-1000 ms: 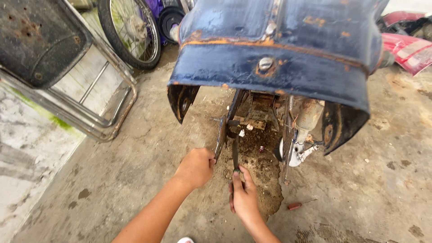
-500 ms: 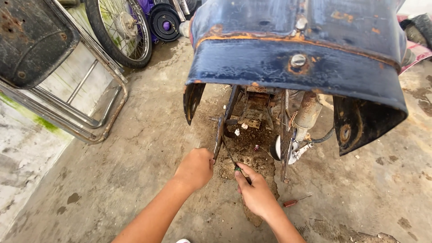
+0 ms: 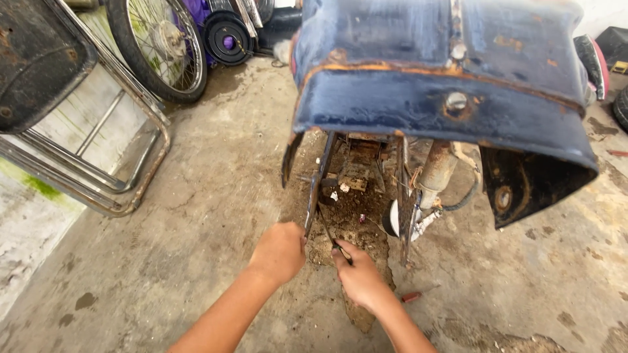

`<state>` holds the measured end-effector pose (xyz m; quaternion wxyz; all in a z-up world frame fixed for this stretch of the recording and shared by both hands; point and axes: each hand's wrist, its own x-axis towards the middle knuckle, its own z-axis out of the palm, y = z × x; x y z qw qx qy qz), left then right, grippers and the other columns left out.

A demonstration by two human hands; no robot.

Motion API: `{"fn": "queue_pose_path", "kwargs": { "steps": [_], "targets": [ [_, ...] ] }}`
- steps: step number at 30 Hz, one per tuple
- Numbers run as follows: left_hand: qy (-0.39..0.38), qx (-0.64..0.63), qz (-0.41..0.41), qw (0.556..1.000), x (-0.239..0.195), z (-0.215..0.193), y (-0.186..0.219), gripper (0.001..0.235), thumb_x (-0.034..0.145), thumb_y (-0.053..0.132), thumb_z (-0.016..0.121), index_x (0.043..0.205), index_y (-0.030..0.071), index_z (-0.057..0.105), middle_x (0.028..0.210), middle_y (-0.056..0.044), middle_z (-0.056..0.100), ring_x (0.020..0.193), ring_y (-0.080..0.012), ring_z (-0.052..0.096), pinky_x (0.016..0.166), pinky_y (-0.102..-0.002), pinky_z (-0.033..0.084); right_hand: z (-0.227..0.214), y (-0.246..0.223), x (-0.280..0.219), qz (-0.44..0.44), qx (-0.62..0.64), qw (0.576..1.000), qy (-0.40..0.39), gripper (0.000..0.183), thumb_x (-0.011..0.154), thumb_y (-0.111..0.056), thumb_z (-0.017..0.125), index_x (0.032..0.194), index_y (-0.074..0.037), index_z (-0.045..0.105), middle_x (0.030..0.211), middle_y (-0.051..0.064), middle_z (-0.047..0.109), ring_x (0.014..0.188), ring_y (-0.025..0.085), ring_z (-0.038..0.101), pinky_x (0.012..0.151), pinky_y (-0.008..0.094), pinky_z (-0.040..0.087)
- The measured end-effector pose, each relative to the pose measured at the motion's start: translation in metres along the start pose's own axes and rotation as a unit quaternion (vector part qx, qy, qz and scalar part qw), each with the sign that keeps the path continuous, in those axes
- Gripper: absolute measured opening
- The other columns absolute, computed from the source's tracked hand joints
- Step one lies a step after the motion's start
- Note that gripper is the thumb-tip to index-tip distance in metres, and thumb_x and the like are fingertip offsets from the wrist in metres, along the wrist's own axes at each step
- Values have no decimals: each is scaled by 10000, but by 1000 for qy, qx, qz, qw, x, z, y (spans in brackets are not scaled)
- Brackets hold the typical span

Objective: The person scrapes dirt and debris from the underside of a motorcycle frame using a small scraper and their hands.

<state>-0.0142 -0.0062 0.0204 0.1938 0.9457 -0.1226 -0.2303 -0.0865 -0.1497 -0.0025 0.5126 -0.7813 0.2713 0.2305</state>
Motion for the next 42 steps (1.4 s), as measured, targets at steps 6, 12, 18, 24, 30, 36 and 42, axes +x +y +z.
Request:
{"fn": "queue_pose_path", "kwargs": {
  "steps": [6,12,18,24,30,36,42],
  "targets": [
    [10,-5,9,1000,3,4,1,249,943,-98,514,815,20,693,808,-120,685,735,-228,702,672,-296,661,3,4,-16,7,-14,1000,-25,499,1083,-307,438,1573,-288,346,599,-39,468,436,81,361,390,209,328],
    [25,0,31,999,3,6,-3,307,1019,26,488,765,35,662,751,-109,702,675,-238,709,635,-353,659,-33,6,-19,41,-71,997,-6,521,1061,-422,414,1575,-381,345,1012,52,714,477,60,360,437,201,330],
    [22,11,21,999,9,8,0,299,1014,85,504,765,46,665,779,-114,708,684,-247,707,639,-378,637,-38,8,-14,20,-95,995,-18,490,1067,-392,423,1553,-392,364,1614,40,384,496,48,439,547,210,493],
    [17,10,-6,1000,10,11,11,255,1007,37,503,841,16,696,807,-121,708,688,-241,696,628,-347,642,-46,7,-8,-4,-113,993,-27,510,1053,-411,456,1556,-377,373,1611,63,371,412,24,340,495,178,474],
    [18,10,-13,1000,9,10,16,252,991,-21,504,836,22,698,770,-113,702,685,-220,693,652,-317,657,-19,-3,-12,-8,-7,1000,-21,483,1075,-282,437,1555,-288,383,982,56,717,458,52,365,387,173,327],
    [27,12,-11,1000,11,13,11,279,984,42,478,781,28,670,767,-147,699,713,-276,680,673,-404,611,16,-2,-9,-15,87,996,5,432,1108,-207,398,1538,-168,386,659,0,530,442,71,390,370,198,345],
    [29,9,0,1000,4,14,6,315,1004,66,491,732,61,651,734,-100,677,670,-236,657,626,-370,577,19,27,19,116,495,858,-72,447,1093,-259,394,1536,-244,447,614,2,516,377,82,345,285,200,254]
  ]
}}
